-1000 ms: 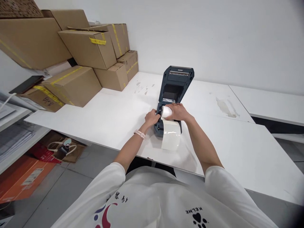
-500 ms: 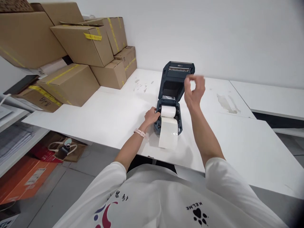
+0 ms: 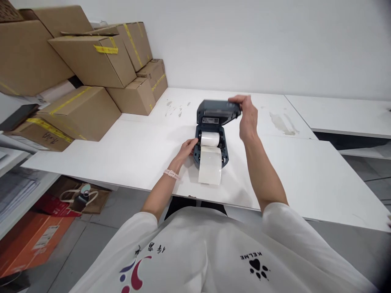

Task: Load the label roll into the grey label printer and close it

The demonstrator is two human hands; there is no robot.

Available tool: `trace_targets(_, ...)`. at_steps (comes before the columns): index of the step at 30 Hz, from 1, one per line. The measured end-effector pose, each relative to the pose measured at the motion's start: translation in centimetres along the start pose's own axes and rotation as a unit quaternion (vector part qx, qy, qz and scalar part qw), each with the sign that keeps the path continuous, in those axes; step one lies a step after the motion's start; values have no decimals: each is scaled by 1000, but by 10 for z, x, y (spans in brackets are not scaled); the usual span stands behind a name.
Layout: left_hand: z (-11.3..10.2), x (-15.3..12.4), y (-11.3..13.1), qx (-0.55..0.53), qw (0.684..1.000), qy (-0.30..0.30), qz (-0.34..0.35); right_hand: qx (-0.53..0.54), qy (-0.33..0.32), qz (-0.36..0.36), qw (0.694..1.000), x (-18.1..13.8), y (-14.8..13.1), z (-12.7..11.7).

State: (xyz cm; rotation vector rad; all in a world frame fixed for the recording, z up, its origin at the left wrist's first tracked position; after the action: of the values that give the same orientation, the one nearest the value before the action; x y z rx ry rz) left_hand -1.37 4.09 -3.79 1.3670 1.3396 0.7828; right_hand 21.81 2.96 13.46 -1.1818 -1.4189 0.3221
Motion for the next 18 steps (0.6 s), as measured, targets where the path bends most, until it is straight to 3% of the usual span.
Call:
trace_targets(3,-9,-19,-13,-95,995,1,-34,-7,-38,43,998,-62,4,2)
trace_targets(7,-13,-36,-1,-92,996,15,10,19,-73,167,983,-116,49,16)
trace_targets(11,6,-46,20,-79,996,-7,44,167,-87,346,919,-142,90,33)
trace_targets(15,30,-52,28,-195,975,-72,72,267,-118,388,874,-150,94,43)
trace_targets(18,34,-50,22,-227,970,-51,66,274,-120,386,873,-152,96,42)
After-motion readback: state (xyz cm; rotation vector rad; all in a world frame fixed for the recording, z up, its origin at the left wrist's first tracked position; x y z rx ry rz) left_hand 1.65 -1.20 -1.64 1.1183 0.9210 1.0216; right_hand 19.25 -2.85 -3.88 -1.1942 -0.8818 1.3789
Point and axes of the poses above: each hand's wrist, its own x-axis towards the middle knuckle, its own z-axis out of the palm, y = z × x, the point moved 7 cm from there along x, towards the middle knuckle, and after that the axes turned 5 degrees about z, right-handed, at the moved point
